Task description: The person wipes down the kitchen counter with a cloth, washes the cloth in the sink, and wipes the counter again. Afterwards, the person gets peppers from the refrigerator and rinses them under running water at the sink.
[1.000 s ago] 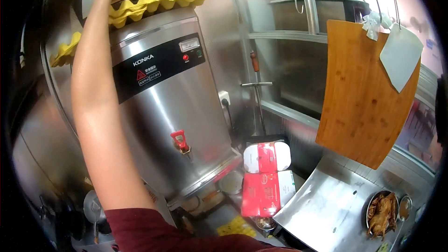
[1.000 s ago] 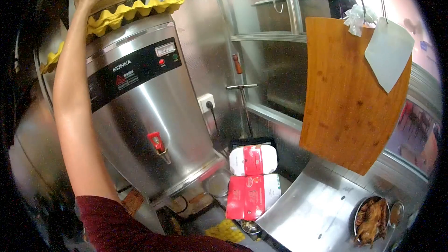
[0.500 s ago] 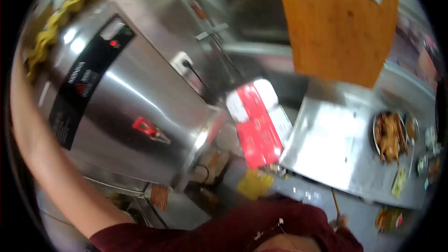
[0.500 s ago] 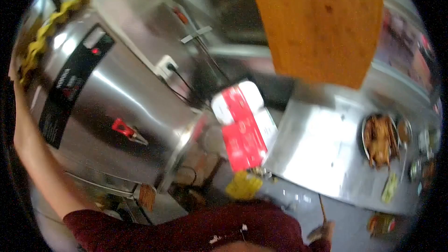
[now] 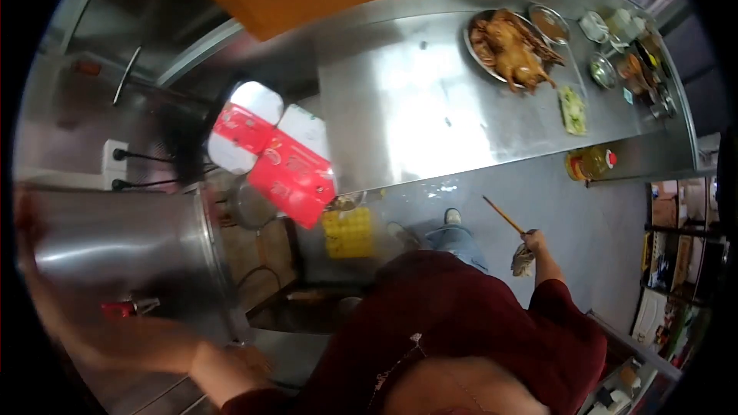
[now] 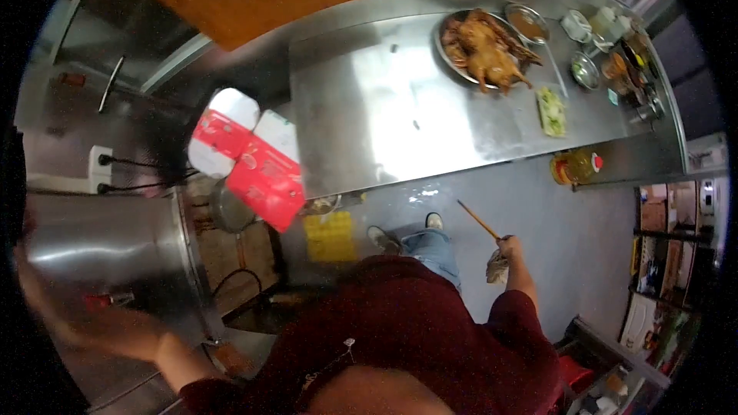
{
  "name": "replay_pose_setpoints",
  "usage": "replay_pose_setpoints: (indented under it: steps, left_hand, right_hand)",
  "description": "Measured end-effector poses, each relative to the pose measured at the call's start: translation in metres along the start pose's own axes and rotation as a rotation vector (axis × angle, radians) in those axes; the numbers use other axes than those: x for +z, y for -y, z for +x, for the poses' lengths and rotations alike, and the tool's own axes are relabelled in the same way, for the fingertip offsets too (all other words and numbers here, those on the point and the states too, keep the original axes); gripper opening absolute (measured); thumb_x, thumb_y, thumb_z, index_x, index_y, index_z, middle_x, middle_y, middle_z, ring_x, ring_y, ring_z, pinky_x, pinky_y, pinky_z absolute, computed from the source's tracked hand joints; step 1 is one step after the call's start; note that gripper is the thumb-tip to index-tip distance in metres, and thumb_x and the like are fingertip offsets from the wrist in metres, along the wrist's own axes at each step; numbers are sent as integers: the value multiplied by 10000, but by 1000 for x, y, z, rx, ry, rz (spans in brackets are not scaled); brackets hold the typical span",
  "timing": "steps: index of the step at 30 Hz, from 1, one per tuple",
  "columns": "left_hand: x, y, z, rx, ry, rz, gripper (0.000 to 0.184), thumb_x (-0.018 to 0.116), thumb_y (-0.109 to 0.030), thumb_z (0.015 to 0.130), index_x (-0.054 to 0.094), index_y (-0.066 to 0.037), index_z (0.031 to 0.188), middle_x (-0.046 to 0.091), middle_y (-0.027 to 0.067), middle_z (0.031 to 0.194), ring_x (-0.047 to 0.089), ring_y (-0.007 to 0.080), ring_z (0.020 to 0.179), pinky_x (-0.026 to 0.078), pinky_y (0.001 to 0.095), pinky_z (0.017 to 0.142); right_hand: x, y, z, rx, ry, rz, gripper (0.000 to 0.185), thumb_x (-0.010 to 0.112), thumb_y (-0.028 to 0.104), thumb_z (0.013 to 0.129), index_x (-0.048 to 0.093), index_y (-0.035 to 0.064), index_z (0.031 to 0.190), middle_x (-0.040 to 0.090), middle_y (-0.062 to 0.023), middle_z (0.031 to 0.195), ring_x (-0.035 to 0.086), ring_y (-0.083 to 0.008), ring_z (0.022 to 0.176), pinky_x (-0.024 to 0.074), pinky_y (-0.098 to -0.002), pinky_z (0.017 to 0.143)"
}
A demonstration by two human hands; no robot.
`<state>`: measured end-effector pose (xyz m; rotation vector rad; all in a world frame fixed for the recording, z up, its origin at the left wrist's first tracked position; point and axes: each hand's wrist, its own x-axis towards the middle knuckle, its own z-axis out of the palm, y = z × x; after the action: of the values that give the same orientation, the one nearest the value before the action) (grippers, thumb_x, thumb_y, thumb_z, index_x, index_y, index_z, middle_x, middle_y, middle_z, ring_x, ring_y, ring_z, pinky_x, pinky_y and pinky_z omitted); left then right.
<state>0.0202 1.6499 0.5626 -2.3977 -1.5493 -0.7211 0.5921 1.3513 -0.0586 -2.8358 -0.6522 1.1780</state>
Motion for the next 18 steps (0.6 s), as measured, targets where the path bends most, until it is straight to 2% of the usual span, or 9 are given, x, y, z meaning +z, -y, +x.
replay_pose_setpoints:
  steps: [3,4,5,6,8,9,14,17,18]
  left_hand:
    - [190,-24,-23,-365,433,-439,270,391,-191,872,563,-10,974,591,128,870,550,197,757,436,315,721]
    - [272,-11,-66,-215,578,-68,255,478,-252,845,600,-58,958,624,104,876,593,219,738,450,384,733]
    - [313,-36,-110,37,783,552,328,505,-327,831,596,-34,947,615,142,913,582,294,810,437,408,799]
    - [334,-72,-116,68,1161,311,338,466,-286,847,579,21,930,592,187,935,570,324,855,435,407,767]
    - [411,-111,-193,-370,1040,-827,411,500,-374,845,589,-12,1019,620,139,937,584,253,870,444,349,768]
    - [422,-144,-203,-502,1185,-848,425,495,-398,850,586,-28,1039,616,126,961,577,226,877,438,320,784]
    - [473,-251,-264,-402,1209,-861,469,475,-396,857,539,-11,1117,592,134,1047,552,233,965,413,311,854]
    - [456,-294,-264,-751,938,-941,553,436,-467,863,465,-27,1198,517,125,1177,467,269,1092,347,362,935]
    - [449,-303,-259,-804,691,-1054,548,423,-458,871,468,-12,1187,524,129,1162,476,267,1082,357,366,925]
  right_hand:
    - [-13,-11,2,-198,-45,-97,243,659,279,696,650,63,808,628,-147,742,604,-291,690,472,-359,638]
    - [-20,-13,4,-236,-38,-86,238,657,280,698,650,72,814,628,-146,743,603,-293,692,472,-360,640]
    - [-32,-9,6,-282,-34,-78,234,655,282,700,650,81,819,627,-144,743,603,-294,694,472,-362,641]
    - [-42,-1,8,-332,-28,-71,230,653,284,702,650,90,825,627,-143,744,602,-296,696,472,-363,643]
    - [-72,28,0,-422,-17,-80,223,642,277,715,644,99,849,625,-144,754,603,-295,708,471,-364,643]
    - [-85,42,-2,-496,7,-72,225,634,278,724,641,98,858,625,-144,757,602,-296,719,471,-366,648]
    - [-103,132,4,-862,169,-27,271,618,316,748,634,77,874,620,-153,819,594,-312,765,463,-377,680]
    - [-77,180,-8,-1175,173,41,285,613,312,757,634,72,908,617,-152,900,597,-296,801,465,-359,708]
    - [-80,203,-32,-1249,243,-15,279,612,297,761,633,68,918,617,-152,912,598,-293,817,466,-351,720]
